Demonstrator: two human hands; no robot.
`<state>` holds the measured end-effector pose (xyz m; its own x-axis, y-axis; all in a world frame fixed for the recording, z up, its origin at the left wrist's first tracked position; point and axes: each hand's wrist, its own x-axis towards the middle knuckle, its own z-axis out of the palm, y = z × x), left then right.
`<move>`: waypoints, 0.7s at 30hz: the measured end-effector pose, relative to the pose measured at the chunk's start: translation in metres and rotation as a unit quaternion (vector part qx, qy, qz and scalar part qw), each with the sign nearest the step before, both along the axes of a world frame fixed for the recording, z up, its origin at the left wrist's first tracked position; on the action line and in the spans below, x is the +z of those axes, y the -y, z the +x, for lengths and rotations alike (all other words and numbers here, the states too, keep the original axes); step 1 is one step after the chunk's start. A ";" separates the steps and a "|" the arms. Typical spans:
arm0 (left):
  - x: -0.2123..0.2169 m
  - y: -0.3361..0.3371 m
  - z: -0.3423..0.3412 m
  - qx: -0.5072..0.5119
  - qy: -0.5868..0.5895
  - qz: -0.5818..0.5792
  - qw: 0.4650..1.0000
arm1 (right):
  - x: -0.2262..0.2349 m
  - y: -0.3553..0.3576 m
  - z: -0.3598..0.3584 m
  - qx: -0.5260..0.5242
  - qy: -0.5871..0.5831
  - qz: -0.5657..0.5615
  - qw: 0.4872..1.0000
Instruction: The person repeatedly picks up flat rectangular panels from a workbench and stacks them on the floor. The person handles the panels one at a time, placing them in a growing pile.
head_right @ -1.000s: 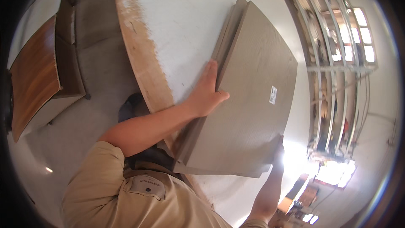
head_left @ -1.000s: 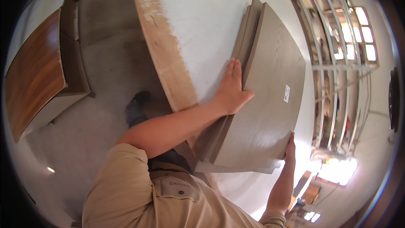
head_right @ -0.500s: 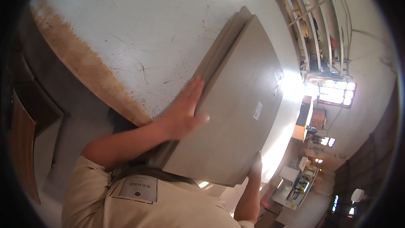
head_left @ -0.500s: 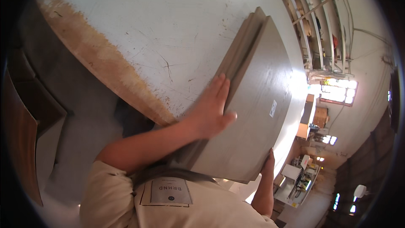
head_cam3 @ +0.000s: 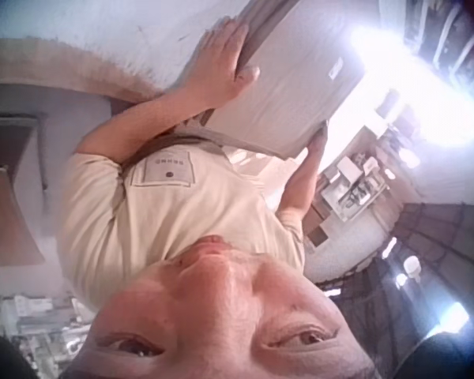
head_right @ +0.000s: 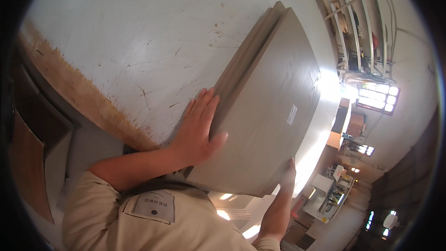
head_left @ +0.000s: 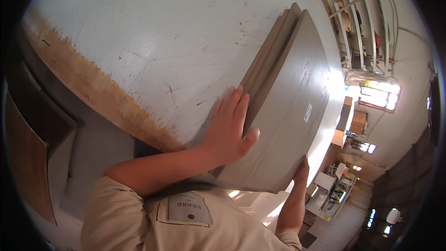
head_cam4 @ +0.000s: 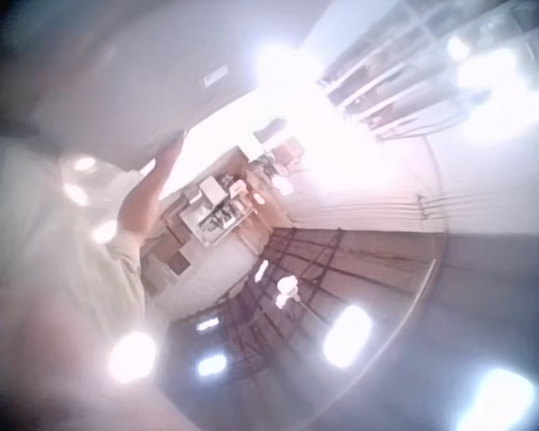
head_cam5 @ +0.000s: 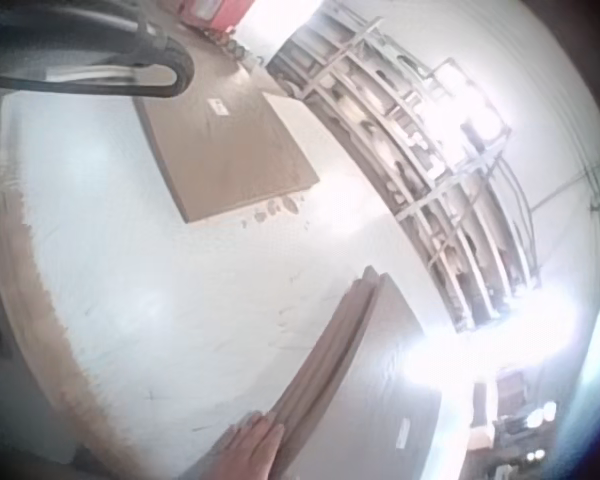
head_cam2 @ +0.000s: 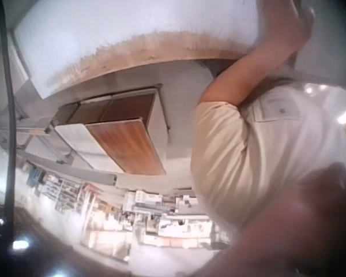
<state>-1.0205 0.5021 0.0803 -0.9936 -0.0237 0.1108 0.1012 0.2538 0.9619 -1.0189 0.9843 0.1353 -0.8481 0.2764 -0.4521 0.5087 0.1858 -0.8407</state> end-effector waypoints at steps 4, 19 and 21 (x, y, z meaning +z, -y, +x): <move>-0.003 -0.005 -0.036 -0.034 0.016 -0.007 0.999 | -0.007 -0.009 -0.052 0.023 -0.015 -0.001 1.000; 0.009 0.001 0.013 -0.069 0.066 0.107 0.990 | -0.015 -0.002 -0.019 0.034 -0.051 -0.008 0.998; 0.015 0.001 0.027 -0.077 0.052 0.076 0.993 | -0.014 -0.002 -0.006 0.022 -0.055 0.035 0.998</move>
<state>-0.9932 0.5007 0.0948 -0.9925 0.1218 0.0141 0.0257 0.0947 0.9952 -1.0252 0.9861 0.1212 -0.9038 0.2654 -0.3356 0.4033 0.2667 -0.8753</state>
